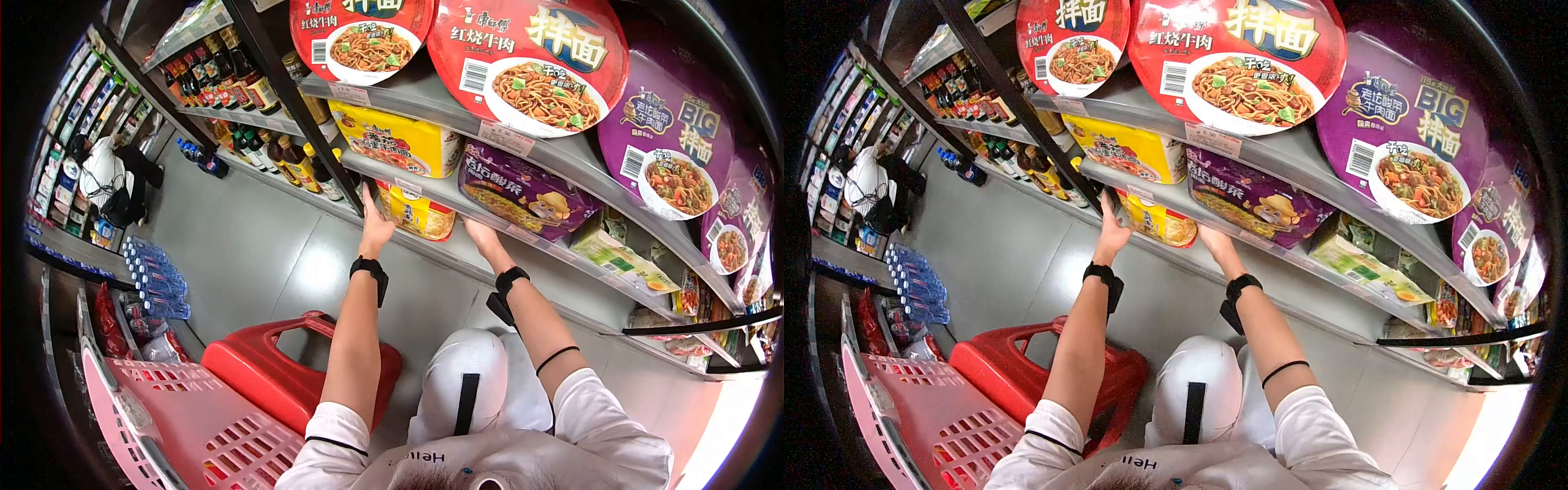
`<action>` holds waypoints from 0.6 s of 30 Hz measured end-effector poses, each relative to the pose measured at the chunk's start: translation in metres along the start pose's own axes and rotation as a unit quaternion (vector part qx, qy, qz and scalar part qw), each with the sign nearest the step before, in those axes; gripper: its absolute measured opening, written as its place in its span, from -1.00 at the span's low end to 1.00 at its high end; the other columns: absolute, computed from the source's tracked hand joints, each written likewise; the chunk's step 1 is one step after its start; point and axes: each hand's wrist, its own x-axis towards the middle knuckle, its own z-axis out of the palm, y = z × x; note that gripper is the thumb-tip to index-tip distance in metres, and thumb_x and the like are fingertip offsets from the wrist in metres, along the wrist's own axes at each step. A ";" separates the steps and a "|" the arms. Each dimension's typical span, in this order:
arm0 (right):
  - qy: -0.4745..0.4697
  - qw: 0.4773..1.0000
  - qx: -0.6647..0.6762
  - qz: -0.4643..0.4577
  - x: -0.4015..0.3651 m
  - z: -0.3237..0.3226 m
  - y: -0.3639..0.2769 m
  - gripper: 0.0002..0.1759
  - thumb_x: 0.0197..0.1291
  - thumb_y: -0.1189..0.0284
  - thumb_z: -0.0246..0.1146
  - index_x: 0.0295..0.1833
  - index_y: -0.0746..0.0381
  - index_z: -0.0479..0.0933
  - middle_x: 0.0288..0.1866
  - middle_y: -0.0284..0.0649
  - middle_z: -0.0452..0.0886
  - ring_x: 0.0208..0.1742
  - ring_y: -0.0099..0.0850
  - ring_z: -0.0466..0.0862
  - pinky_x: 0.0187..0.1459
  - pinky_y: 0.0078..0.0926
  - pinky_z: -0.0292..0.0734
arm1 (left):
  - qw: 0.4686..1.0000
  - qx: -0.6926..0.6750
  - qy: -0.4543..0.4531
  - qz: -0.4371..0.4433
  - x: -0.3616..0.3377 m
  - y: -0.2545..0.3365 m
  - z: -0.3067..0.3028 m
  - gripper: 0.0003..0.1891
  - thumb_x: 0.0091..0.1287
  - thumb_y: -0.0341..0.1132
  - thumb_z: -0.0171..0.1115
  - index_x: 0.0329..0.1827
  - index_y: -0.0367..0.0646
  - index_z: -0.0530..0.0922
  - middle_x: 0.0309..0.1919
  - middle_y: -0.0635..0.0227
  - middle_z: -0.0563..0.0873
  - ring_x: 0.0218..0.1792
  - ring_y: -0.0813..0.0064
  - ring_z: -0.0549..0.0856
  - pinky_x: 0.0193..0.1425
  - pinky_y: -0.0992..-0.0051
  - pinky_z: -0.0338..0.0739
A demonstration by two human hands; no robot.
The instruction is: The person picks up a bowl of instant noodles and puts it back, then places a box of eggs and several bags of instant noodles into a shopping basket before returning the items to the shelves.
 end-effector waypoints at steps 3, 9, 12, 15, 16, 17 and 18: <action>-0.004 0.989 0.142 0.048 -0.010 0.006 0.042 -0.62 0.19 0.32 0.10 0.08 0.26 0.39 0.01 -0.14 0.49 -0.01 -0.38 0.52 -0.07 -0.39 0.44 | 0.992 -0.037 0.071 -0.097 -0.039 0.012 0.007 0.04 -0.01 -0.57 0.28 0.42 -0.04 -0.29 0.30 -0.07 0.15 0.28 0.11 0.27 0.16 0.38 0.40; -0.285 0.944 0.103 0.133 -0.100 -0.044 -0.015 -0.67 0.18 0.28 0.16 -0.02 0.25 0.42 -0.14 -0.18 0.54 -0.08 -0.42 0.53 -0.11 -0.42 0.46 | 0.952 -0.046 -0.130 -0.273 -0.156 0.083 -0.012 -0.37 0.19 -0.32 0.23 0.33 -0.05 0.18 0.13 0.02 0.43 -0.03 0.27 0.56 0.01 0.45 0.47; -0.374 0.925 0.061 -0.041 -0.137 -0.057 -0.086 -0.66 0.20 0.27 0.15 -0.01 0.25 0.42 -0.13 -0.18 0.55 -0.07 -0.42 0.53 -0.08 -0.42 0.46 | 0.968 -0.039 -0.179 -0.173 -0.236 0.160 -0.039 -0.48 0.23 -0.34 0.19 0.25 -0.17 0.27 0.13 0.09 0.43 -0.02 0.31 0.57 0.05 0.42 0.46; -0.413 0.872 0.065 -0.256 -0.180 -0.069 -0.183 -0.68 0.21 0.31 0.13 -0.01 0.28 0.41 -0.13 -0.17 0.55 -0.09 -0.41 0.55 -0.05 -0.41 0.45 | 0.966 -0.013 -0.226 -0.125 -0.301 0.239 -0.073 -0.55 0.24 -0.41 0.16 0.18 -0.32 0.31 0.06 0.16 0.48 0.03 0.37 0.55 0.12 0.41 0.43; -0.415 0.851 0.112 -0.302 -0.203 -0.077 -0.220 -0.70 0.20 0.34 0.13 -0.03 0.30 0.41 -0.13 -0.15 0.55 -0.13 -0.40 0.58 -0.06 -0.42 0.46 | 0.975 0.012 -0.201 -0.099 -0.319 0.270 -0.082 -0.57 0.19 -0.40 0.20 0.13 -0.27 0.38 0.05 0.06 0.47 0.00 0.19 0.55 0.10 0.38 0.44; -0.423 0.824 0.162 -0.342 -0.222 -0.075 -0.246 -0.72 0.19 0.37 0.11 -0.05 0.32 0.41 -0.14 -0.14 0.54 -0.15 -0.38 0.59 -0.07 -0.41 0.48 | 0.974 0.079 -0.206 -0.055 -0.333 0.304 -0.096 -0.57 0.16 -0.41 0.21 0.12 -0.27 0.39 0.02 0.04 0.50 0.02 0.17 0.54 0.11 0.39 0.42; -0.381 0.804 0.244 -0.386 -0.250 -0.074 -0.275 -0.75 0.12 0.38 0.14 -0.15 0.32 0.43 -0.24 -0.05 0.56 -0.21 -0.23 0.60 -0.16 -0.35 0.50 | 0.968 0.139 -0.210 -0.013 -0.346 0.338 -0.110 -0.56 0.13 -0.43 0.22 0.10 -0.29 0.40 0.01 0.04 0.52 0.05 0.16 0.53 0.13 0.39 0.39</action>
